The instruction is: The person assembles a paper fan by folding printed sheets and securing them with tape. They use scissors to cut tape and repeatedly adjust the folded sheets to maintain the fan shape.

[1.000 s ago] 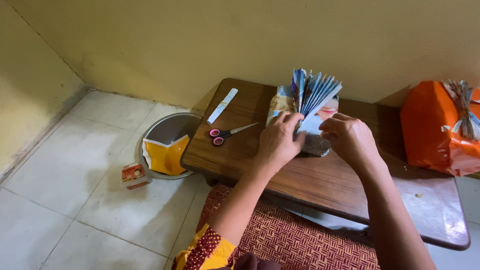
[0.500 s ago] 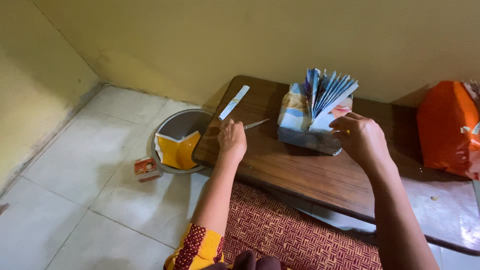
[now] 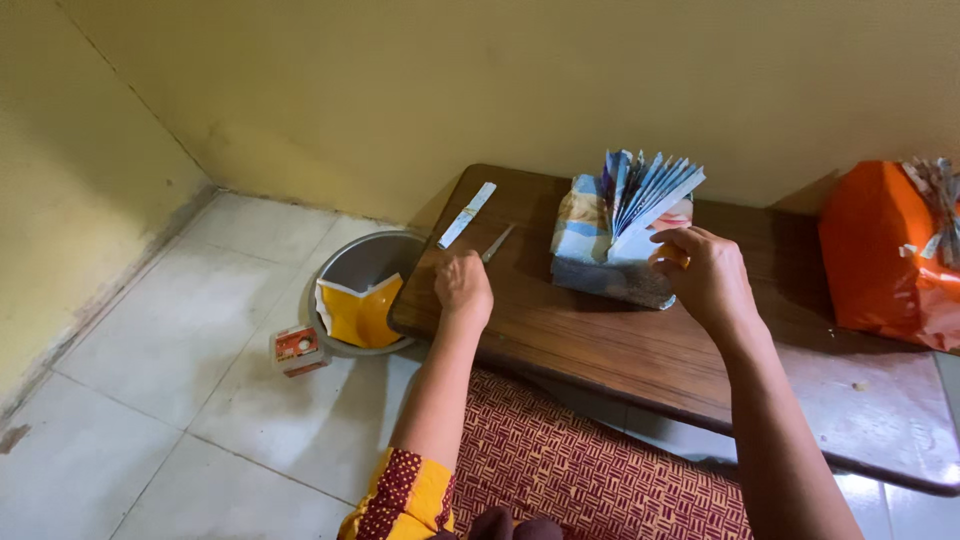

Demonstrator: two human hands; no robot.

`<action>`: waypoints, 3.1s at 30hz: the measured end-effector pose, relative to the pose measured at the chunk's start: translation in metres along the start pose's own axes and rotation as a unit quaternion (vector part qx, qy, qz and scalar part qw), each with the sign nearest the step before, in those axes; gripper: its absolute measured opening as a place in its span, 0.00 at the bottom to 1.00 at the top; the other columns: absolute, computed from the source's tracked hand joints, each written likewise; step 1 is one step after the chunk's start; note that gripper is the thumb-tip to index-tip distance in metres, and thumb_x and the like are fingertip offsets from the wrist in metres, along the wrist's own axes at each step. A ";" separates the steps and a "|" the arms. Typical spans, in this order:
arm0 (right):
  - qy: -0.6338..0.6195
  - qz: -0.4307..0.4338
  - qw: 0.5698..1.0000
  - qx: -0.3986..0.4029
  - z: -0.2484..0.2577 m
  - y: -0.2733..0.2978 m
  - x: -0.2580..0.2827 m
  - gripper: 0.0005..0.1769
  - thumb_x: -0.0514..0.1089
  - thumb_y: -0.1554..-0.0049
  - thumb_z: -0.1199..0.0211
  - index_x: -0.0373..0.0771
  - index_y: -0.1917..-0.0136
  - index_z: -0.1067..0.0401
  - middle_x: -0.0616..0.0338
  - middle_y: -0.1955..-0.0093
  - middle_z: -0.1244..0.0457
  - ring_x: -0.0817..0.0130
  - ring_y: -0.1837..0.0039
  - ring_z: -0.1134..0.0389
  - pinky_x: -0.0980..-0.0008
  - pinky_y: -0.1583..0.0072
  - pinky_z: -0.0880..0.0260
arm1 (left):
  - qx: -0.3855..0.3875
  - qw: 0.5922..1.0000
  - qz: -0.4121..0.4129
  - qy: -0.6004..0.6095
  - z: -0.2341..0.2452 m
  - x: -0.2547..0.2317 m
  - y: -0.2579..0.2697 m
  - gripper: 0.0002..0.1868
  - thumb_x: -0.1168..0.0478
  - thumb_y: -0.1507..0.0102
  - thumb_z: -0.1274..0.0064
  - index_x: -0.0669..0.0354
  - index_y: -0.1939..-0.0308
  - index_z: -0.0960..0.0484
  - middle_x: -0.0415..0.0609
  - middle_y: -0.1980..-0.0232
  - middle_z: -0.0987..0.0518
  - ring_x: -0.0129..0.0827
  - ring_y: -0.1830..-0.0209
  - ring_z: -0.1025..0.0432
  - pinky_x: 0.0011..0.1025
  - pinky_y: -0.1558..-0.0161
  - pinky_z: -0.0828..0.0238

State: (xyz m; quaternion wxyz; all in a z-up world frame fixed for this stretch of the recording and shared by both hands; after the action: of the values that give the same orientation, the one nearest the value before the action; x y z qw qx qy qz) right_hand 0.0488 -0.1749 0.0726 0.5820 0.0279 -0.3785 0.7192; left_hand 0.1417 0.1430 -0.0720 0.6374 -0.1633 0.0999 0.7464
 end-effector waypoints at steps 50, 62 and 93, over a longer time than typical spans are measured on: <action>-0.032 -0.059 0.997 -0.043 0.006 0.006 -0.032 0.16 0.34 0.52 0.26 0.34 0.48 0.20 0.48 0.53 0.28 0.63 0.54 0.25 0.67 0.51 0.27 | 0.372 0.676 -0.173 0.612 -0.081 -0.167 0.183 0.12 0.55 0.35 0.36 0.60 0.61 0.17 0.48 0.62 0.17 0.32 0.67 0.23 0.30 0.63 0.20; -0.054 -0.036 0.996 -0.052 0.013 0.007 -0.024 0.16 0.32 0.52 0.26 0.34 0.48 0.21 0.50 0.52 0.28 0.64 0.51 0.24 0.69 0.51 0.26 | 0.475 0.770 -0.224 0.362 -0.125 -0.164 0.186 0.33 0.34 0.43 0.42 0.61 0.52 0.19 0.51 0.63 0.19 0.35 0.66 0.24 0.35 0.64 0.24; -0.057 -0.043 0.996 -0.048 0.015 0.005 -0.027 0.14 0.29 0.51 0.28 0.33 0.49 0.20 0.49 0.54 0.29 0.65 0.55 0.25 0.68 0.54 0.27 | 0.434 0.791 -0.157 0.402 -0.071 -0.179 0.134 0.16 0.54 0.38 0.41 0.65 0.55 0.13 0.47 0.64 0.15 0.26 0.69 0.23 0.29 0.69 0.20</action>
State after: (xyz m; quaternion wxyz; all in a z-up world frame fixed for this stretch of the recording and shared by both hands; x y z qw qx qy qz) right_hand 0.0471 -0.2055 0.0677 0.5905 0.0568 -0.4435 0.6719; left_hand 0.0422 -0.0693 -0.0788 0.6520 -0.1684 0.6334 0.3812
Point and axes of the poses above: each hand's wrist, its own y-axis away from the middle knuckle, its own z-axis out of the back of the hand, x = y × z, the point moved 10 cm from there along -y, towards the middle knuckle
